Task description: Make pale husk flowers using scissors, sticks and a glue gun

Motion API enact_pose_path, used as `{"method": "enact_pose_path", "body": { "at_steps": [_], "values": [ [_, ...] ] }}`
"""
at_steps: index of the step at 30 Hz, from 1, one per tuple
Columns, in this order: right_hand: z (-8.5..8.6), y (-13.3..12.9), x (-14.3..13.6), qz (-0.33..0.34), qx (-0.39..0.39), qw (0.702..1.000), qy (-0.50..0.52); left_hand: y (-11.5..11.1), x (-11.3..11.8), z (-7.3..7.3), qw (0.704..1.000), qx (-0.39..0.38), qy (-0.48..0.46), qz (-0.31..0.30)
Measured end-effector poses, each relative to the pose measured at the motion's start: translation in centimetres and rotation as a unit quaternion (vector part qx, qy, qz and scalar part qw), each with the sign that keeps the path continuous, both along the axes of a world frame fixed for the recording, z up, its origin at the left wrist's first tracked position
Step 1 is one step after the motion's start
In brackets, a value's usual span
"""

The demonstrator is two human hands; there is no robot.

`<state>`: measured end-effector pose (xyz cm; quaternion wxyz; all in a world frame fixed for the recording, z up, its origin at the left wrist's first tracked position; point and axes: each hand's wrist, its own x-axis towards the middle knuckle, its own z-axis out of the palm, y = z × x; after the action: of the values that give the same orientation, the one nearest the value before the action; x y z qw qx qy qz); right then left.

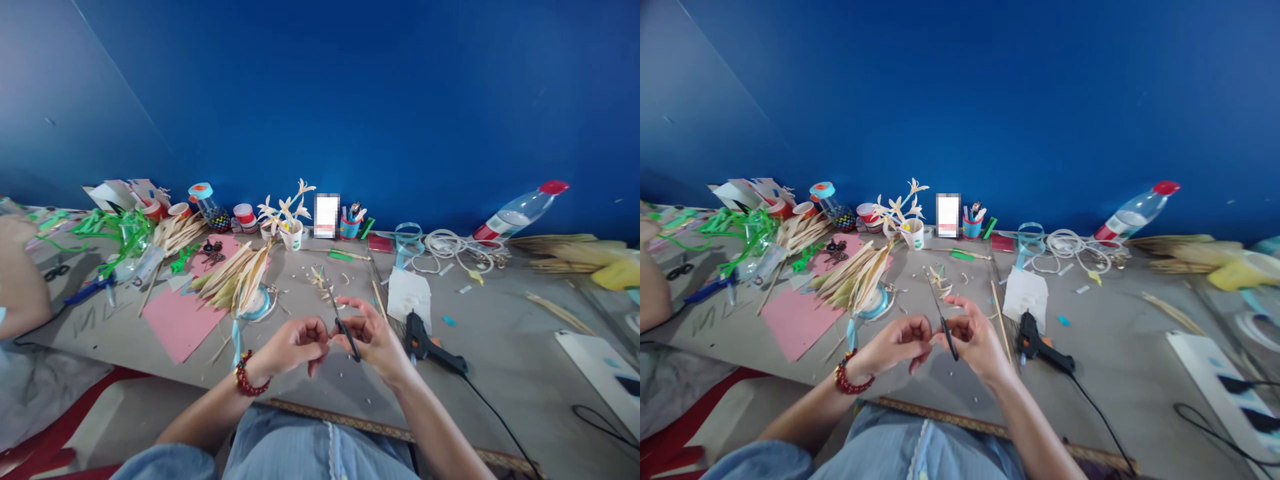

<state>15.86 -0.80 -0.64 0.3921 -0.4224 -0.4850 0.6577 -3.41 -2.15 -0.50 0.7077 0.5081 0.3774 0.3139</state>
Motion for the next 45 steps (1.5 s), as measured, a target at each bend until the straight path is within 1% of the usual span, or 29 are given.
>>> {"method": "enact_pose_path", "body": {
  "at_steps": [4, 6, 9, 12, 14, 16, 19, 22, 25, 27, 30, 32, 34, 36, 38, 40, 43, 45],
  "values": [
    [-0.7, -0.2, 0.5, -0.034, 0.004, 0.999, 0.016, 0.2, 0.1, 0.1, 0.999, 0.002, 0.009, 0.031],
    [-1.3, -0.6, 0.8, -0.038, 0.022, 0.999, 0.016, 0.2, 0.1, 0.1, 0.998, 0.014, 0.017, 0.05],
    [-2.0, -1.6, 0.9, -0.01, 0.057, 0.998, 0.008, 0.1, 0.1, 0.0, 0.997, 0.03, 0.019, 0.071],
    [-2.3, -2.6, 0.7, 0.027, 0.058, 0.997, 0.033, 0.0, 0.2, 0.1, 0.995, 0.048, 0.027, 0.086],
    [-2.4, -2.9, 0.5, 0.008, 0.052, 0.997, 0.064, 0.0, 0.2, 0.2, 0.993, 0.064, 0.045, 0.092],
    [-2.3, -2.8, 0.2, -0.041, 0.058, 0.994, 0.08, 0.0, 0.3, 0.4, 0.99, 0.075, 0.072, 0.091],
    [-2.2, -2.3, 0.0, -0.089, 0.077, 0.991, 0.064, 0.0, 0.5, 0.6, 0.983, 0.11, 0.117, 0.087],
    [-2.1, -1.8, -0.2, -0.102, 0.103, 0.989, 0.018, 0.0, 0.5, 0.7, 0.97, 0.17, 0.154, 0.082],
    [-2.1, -1.7, -0.5, -0.096, 0.116, 0.988, -0.027, -0.1, 0.5, 0.7, 0.964, 0.186, 0.173, 0.077],
    [-2.1, -1.8, -0.7, -0.096, 0.111, 0.989, -0.028, -0.3, 0.6, 0.6, 0.969, 0.168, 0.155, 0.088],
    [-2.2, -2.1, -1.2, -0.119, 0.086, 0.989, 0.012, -0.6, 1.2, 0.2, 0.981, 0.111, 0.076, 0.137],
    [-2.3, -2.3, -1.5, -0.137, 0.071, 0.987, 0.038, -0.8, 1.8, -0.1, 0.98, 0.086, 0.015, 0.177],
    [-2.4, -2.4, -1.8, -0.147, 0.067, 0.986, 0.052, -1.0, 2.4, -0.3, 0.974, 0.091, -0.025, 0.205],
    [-2.5, -2.5, -1.9, -0.135, 0.073, 0.986, 0.057, -1.2, 2.8, -0.3, 0.97, 0.106, -0.029, 0.219],
    [-2.7, -2.7, -1.8, -0.107, 0.087, 0.989, 0.05, -1.2, 2.7, -0.1, 0.968, 0.12, 0.001, 0.222],
    [-3.0, -2.9, -1.4, -0.07, 0.11, 0.991, 0.015, -1.2, 2.2, 0.3, 0.964, 0.136, 0.043, 0.225],
    [-3.6, -3.3, -0.5, -0.022, 0.151, 0.987, -0.057, -1.1, 1.4, 0.7, 0.955, 0.164, 0.093, 0.227],
    [-3.8, -3.6, 0.0, 0.005, 0.164, 0.983, -0.078, -0.9, 0.9, 0.9, 0.957, 0.17, 0.106, 0.211]
  ]
}}
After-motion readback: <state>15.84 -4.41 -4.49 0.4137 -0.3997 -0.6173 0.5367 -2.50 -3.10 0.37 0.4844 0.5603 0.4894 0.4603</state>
